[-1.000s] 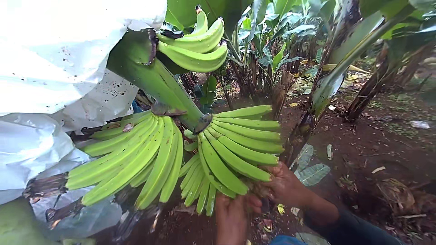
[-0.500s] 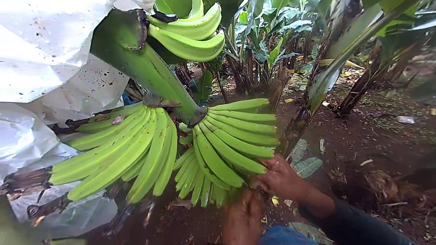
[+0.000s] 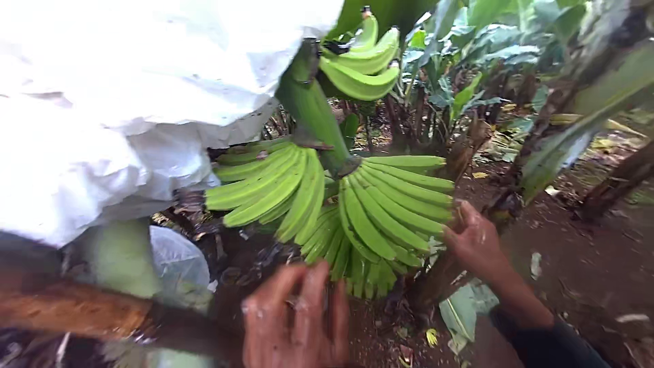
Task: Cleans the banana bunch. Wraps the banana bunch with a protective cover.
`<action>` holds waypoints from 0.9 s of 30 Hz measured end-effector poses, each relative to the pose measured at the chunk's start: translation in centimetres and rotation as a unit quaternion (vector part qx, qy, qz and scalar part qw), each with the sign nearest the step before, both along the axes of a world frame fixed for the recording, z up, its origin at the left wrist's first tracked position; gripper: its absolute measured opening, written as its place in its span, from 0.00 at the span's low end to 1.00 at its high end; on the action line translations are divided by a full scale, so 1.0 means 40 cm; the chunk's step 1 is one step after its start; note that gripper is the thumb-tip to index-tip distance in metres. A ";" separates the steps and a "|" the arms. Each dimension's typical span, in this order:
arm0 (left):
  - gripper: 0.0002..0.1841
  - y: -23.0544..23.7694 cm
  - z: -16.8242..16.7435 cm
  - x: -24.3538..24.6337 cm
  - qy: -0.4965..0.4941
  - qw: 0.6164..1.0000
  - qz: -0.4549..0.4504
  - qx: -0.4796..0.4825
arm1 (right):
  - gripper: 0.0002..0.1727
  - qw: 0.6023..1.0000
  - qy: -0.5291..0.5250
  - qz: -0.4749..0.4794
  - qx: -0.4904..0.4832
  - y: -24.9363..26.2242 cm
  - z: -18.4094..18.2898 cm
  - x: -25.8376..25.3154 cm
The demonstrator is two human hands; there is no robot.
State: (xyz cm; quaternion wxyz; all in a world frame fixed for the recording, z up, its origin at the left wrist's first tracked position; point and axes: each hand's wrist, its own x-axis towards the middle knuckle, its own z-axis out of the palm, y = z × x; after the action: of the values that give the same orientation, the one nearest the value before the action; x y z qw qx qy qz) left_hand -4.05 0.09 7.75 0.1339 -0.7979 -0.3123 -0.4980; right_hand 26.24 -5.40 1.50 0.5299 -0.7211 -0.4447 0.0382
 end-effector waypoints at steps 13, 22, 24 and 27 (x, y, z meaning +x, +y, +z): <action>0.27 0.038 0.156 0.032 0.386 0.846 0.360 0.079 | 0.14 0.928 -0.296 0.210 -0.085 -0.080 0.062 0.084; 0.33 -0.028 0.161 -0.086 0.354 0.887 0.297 -0.007 | 0.51 0.943 -0.162 0.033 -0.288 -0.184 0.050 0.303; 0.40 -0.019 0.142 -0.100 0.304 0.913 0.271 -0.020 | 0.44 0.962 -0.131 0.036 -0.237 -0.206 0.085 0.296; 0.41 0.030 0.097 -0.051 0.212 0.949 0.233 -0.009 | 0.37 0.975 -0.127 0.050 -0.174 -0.202 0.141 0.288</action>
State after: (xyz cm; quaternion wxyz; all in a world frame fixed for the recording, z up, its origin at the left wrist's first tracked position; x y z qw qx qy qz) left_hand -6.10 1.31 11.62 0.3021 -0.7912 -0.4587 -0.2688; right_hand 37.78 -13.47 7.13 0.3334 -0.7778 -0.5305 0.0497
